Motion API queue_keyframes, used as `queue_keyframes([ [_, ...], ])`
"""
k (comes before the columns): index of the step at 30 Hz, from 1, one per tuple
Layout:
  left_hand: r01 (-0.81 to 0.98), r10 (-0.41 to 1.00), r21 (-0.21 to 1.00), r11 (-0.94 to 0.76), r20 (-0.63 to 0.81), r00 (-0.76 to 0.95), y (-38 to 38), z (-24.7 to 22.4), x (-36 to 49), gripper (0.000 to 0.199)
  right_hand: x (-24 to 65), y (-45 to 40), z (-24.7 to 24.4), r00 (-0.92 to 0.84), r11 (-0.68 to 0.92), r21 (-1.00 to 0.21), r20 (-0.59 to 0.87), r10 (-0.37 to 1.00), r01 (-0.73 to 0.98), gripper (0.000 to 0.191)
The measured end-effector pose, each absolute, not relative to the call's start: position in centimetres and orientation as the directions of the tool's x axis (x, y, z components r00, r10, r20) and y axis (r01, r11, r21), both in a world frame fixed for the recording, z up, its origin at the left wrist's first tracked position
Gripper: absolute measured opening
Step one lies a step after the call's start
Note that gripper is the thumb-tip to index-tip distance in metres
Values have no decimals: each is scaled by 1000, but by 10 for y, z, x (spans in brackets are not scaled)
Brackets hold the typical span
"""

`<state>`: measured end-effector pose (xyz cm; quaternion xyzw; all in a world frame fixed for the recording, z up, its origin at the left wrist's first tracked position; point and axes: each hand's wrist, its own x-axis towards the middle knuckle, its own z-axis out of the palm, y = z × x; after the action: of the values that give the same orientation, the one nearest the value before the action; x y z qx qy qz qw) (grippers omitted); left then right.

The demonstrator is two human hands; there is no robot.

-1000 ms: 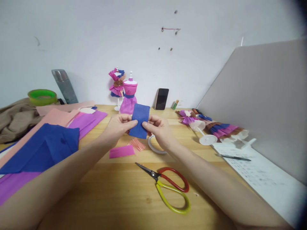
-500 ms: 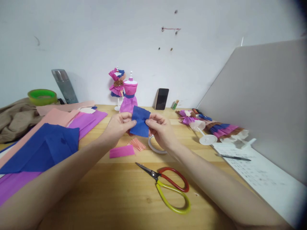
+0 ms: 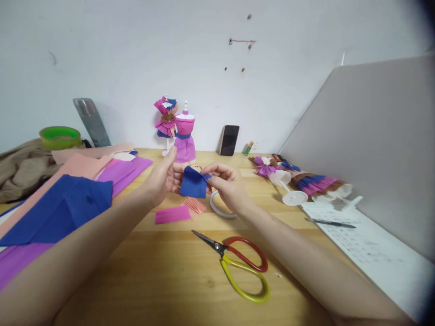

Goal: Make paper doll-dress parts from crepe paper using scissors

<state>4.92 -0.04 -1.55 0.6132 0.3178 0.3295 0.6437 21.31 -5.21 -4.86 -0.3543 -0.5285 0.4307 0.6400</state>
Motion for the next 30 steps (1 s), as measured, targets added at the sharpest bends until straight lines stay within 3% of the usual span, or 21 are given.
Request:
queue_keyframes([
  [3,23,769,984,174,-150,622,-2,-14,48,54,213,-54,-48,52,384,-913,381,923,-137,14],
  [8,54,792,995,81,-97,603,-8,-10,47,22,212,-55,-47,40,422,-904,420,907,-77,18],
  [15,135,810,988,-80,-15,587,-6,-11,46,30,210,-57,-50,1,485,-874,485,875,-16,6],
  [23,226,859,962,-154,18,512,-12,-10,50,19,216,-55,-53,-4,386,-922,386,922,-28,30],
  [30,347,870,892,-288,92,484,-15,-9,53,21,208,-53,-50,44,315,-942,322,946,117,22],
])
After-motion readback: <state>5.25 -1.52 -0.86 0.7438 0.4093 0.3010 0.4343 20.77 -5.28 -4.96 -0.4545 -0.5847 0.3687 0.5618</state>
